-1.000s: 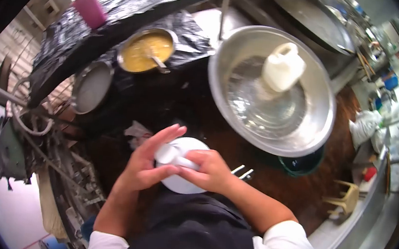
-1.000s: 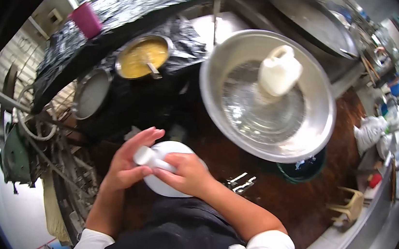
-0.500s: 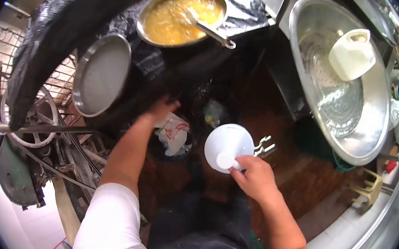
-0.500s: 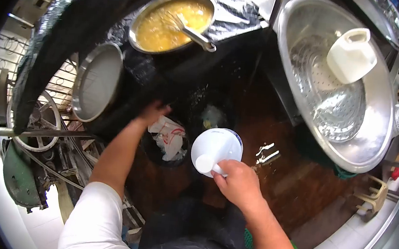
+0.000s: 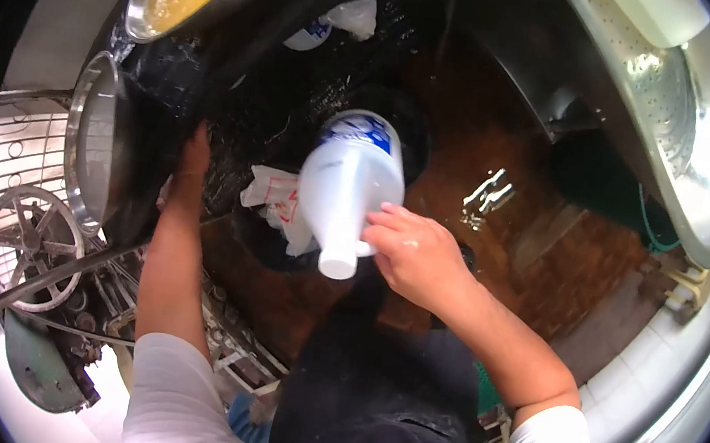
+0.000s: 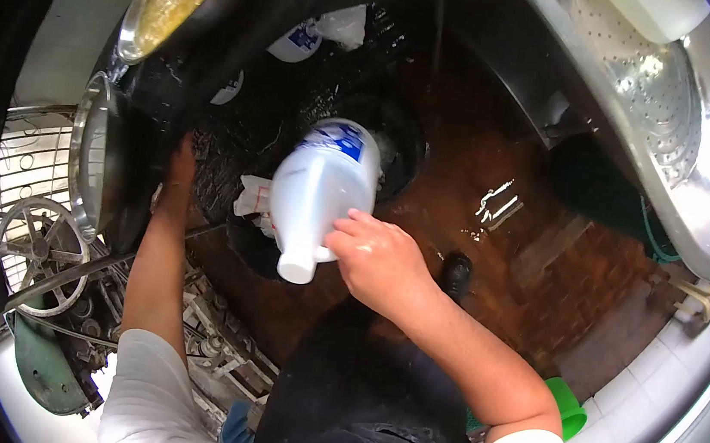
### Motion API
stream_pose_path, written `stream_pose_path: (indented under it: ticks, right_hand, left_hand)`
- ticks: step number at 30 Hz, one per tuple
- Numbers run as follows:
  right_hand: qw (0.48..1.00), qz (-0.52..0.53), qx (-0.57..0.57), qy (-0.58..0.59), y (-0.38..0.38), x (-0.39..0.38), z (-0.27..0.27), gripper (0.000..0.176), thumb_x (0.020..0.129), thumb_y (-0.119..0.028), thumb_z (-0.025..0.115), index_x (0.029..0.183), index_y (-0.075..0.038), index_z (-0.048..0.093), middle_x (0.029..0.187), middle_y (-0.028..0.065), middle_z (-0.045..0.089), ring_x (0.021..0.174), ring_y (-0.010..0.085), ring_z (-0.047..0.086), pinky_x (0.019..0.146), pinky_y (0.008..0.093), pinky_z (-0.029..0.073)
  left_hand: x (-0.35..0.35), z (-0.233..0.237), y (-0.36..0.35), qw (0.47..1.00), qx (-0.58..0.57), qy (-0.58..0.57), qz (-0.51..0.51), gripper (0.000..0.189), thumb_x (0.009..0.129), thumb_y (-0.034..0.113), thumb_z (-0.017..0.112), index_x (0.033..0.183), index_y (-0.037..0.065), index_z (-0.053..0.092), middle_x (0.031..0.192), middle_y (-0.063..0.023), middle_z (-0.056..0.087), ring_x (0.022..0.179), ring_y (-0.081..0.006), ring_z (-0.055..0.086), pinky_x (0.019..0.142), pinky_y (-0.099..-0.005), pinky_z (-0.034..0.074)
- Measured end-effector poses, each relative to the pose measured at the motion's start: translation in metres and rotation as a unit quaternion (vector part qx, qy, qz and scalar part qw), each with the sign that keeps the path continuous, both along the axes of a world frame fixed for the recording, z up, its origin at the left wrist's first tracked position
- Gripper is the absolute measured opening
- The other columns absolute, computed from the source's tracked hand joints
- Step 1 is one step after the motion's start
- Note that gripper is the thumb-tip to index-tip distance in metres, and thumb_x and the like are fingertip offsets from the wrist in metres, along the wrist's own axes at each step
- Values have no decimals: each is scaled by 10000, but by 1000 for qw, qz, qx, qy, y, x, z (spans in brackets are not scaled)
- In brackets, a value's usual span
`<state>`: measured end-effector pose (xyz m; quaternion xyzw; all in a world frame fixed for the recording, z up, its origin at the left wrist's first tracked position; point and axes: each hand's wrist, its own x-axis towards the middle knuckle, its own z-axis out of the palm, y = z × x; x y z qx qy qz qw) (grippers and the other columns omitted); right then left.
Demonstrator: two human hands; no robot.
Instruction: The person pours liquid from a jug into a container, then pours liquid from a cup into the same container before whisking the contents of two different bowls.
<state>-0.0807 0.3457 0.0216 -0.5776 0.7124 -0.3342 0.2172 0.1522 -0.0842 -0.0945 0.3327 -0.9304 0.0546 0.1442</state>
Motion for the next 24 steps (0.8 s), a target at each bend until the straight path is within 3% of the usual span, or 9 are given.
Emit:
stream_pose_path:
  ticks: [2, 5, 8, 9, 11, 15, 18, 24]
  right_hand:
    - [1000, -3, -21, -12, -13, 4, -14, 224, 778, -67, 667, 1000, -91, 677, 1133, 95, 683, 1167, 298, 612, 917, 429, 527]
    - [997, -23, -75, -30, -31, 8, -29, 207, 773, -66, 659, 978, -83, 670, 1102, 98, 687, 1129, 296, 631, 893, 413, 539]
    - [986, -29, -63, -153, -42, 10, -36, 165, 781, -82, 654, 946, -73, 657, 948, 103, 669, 926, 309, 664, 763, 407, 554]
    - [985, -30, -62, -158, -42, 11, -38, 165, 781, -82, 654, 946, -73, 657, 948, 103, 669, 926, 309, 664, 763, 407, 554]
    - [976, -34, -3, -214, -41, 14, -40, 167, 787, -105, 655, 952, -78, 656, 900, 105, 661, 855, 326, 659, 730, 435, 546]
    - [972, -31, 18, -231, -29, 16, -46, 179, 788, -119, 654, 963, -79, 654, 892, 106, 661, 834, 337, 657, 715, 440, 545]
    - [966, -43, 20, -253, -17, 19, -52, 178, 796, -122, 640, 969, -82, 655, 900, 106, 658, 857, 334, 653, 727, 441, 541]
    - [964, -43, 47, -258, 25, 6, -65, 223, 802, -124, 649, 1022, -89, 667, 992, 103, 677, 899, 330, 659, 764, 432, 546]
  left_hand:
    - [-17, 25, 19, 993, 26, 106, 42, 480, 996, 316, 506, 1338, -19, 534, 1414, -230, 503, 1325, -389, 446, 1113, -436, 323]
    - [-19, 18, 12, 993, 3, 102, 67, 454, 993, 274, 510, 1335, -23, 533, 1390, -250, 516, 1311, -396, 457, 1106, -430, 335]
    - [-25, 4, 1, 981, -32, 188, 25, 420, 994, 222, 504, 1335, -22, 536, 1398, -260, 503, 1303, -412, 455, 1107, -436, 331]
    - [-23, 3, -1, 982, -31, 184, 24, 420, 994, 222, 504, 1335, -22, 536, 1398, -260, 503, 1303, -412, 455, 1107, -436, 331]
    - [-20, 2, -4, 988, -142, 39, 35, 412, 987, 180, 511, 1346, -21, 520, 1418, -259, 482, 1305, -416, 452, 1102, -454, 333]
    - [-14, -7, -21, 975, -213, -58, 37, 418, 968, 164, 534, 1339, -25, 510, 1421, -245, 484, 1319, -396, 445, 1095, -465, 342]
    - [-27, -16, -32, 982, -82, 166, 44, 361, 948, 154, 557, 1276, 6, 542, 1302, -202, 564, 1222, -349, 509, 1077, -483, 359]
    - [-101, -25, -90, 910, 142, 316, 228, 335, 951, 160, 556, 1251, 12, 546, 1269, -192, 568, 1191, -339, 515, 1061, -478, 367]
